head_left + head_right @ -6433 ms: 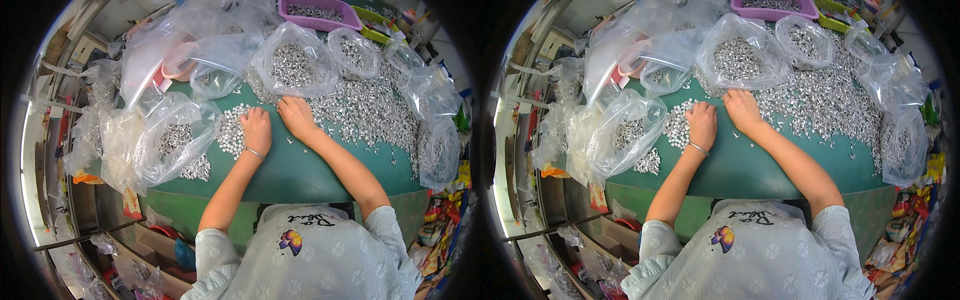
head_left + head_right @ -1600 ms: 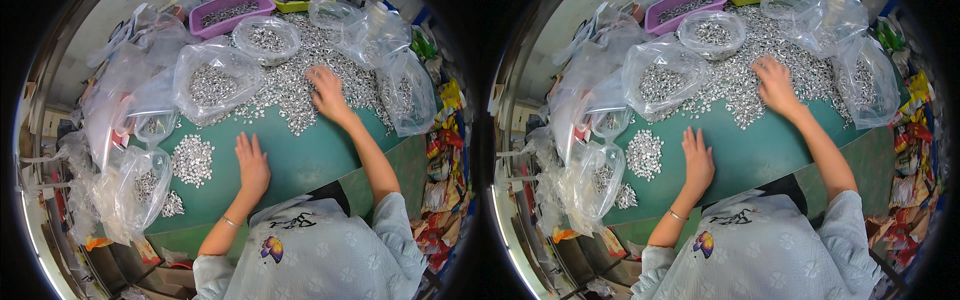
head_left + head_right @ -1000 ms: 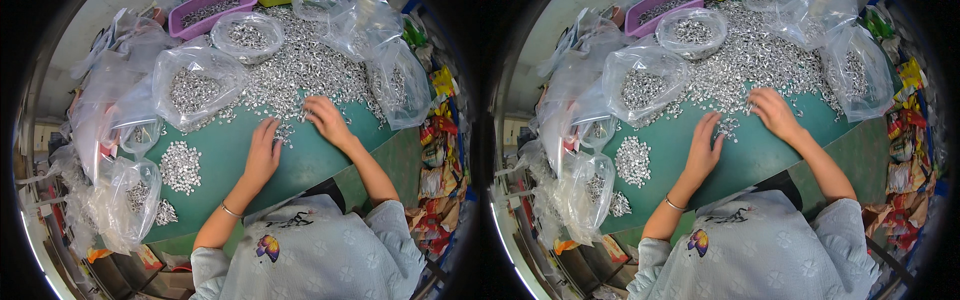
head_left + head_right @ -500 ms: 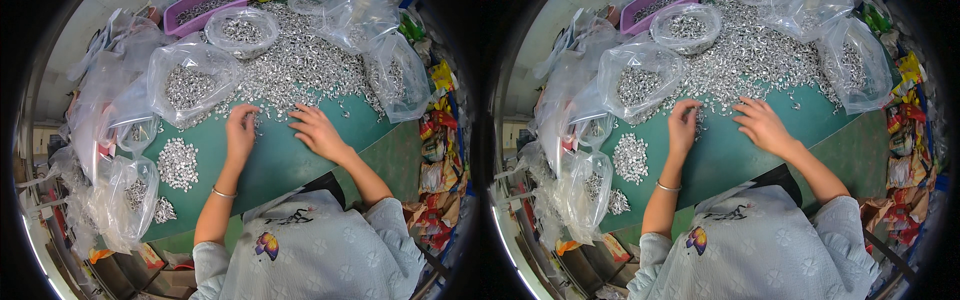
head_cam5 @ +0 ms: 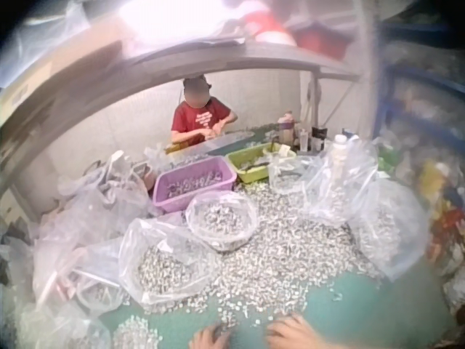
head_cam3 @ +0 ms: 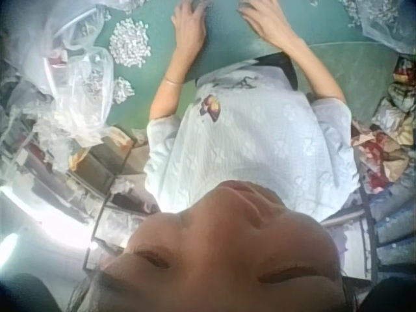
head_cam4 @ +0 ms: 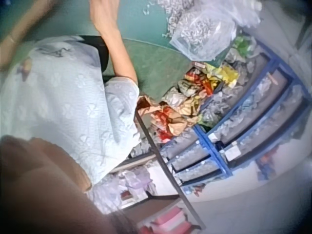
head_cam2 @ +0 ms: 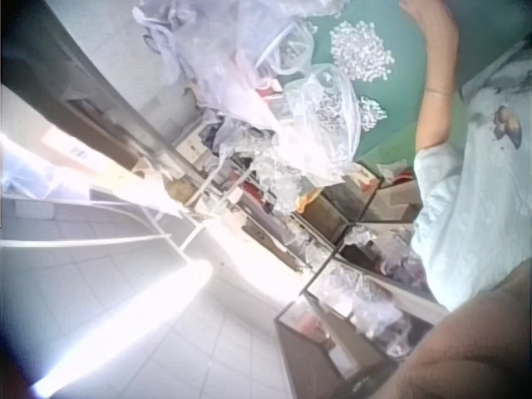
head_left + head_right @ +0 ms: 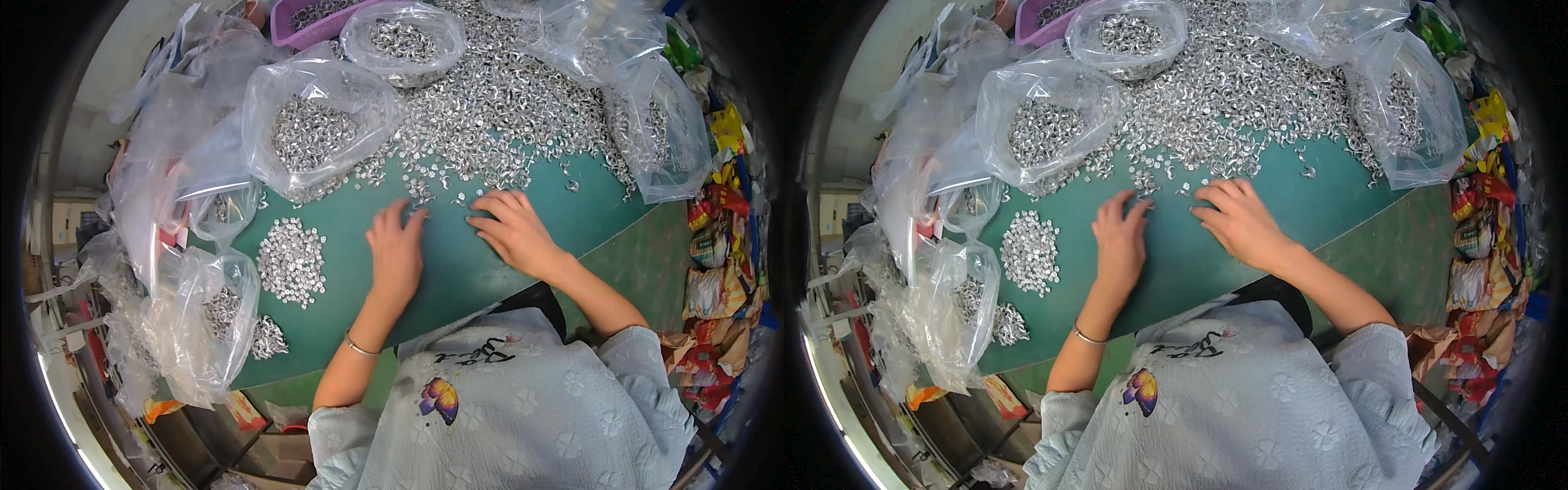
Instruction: The person picks up and sorts small metal hardware components by hand from a large pile on a workspace, occasionally placing them into plastic bags or smaller containers.
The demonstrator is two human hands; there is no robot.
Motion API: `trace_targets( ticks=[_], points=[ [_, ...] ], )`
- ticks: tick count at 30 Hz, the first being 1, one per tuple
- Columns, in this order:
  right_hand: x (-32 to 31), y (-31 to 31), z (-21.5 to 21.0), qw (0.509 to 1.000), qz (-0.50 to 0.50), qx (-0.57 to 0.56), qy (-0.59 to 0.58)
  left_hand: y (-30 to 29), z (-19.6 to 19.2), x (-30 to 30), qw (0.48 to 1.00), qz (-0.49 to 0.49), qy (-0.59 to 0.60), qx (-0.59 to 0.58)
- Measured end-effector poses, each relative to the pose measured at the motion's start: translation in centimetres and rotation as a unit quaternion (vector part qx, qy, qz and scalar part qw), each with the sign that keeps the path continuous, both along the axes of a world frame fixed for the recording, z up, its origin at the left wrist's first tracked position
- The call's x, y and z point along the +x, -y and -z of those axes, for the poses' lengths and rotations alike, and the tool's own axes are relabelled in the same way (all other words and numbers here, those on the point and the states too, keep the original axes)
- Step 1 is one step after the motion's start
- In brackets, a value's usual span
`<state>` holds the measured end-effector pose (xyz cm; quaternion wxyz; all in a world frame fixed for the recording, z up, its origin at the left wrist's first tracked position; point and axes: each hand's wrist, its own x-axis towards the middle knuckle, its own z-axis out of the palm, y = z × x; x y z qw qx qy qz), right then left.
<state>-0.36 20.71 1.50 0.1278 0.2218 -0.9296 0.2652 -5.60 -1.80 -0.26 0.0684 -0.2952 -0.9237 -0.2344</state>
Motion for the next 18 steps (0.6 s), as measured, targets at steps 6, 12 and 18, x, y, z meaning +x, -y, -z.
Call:
trace_targets(
  ticks=[6, 12, 18],
  points=[
    [-0.7, -0.1, 0.4, 0.99, 0.13, -0.053, -0.025, -0.9, -0.7, -1.1, 0.995, -0.037, 0.014, 0.095],
    [0.3, -0.1, 0.2, 0.994, 0.094, -0.043, 0.024, -4.5, -0.8, 1.2, 0.997, 0.06, -0.002, 0.049],
    [-1.0, -0.9, -0.2, 0.99, 0.121, -0.071, -0.018, -3.7, -0.1, 1.1, 0.987, 0.096, 0.088, 0.092]
  ],
)
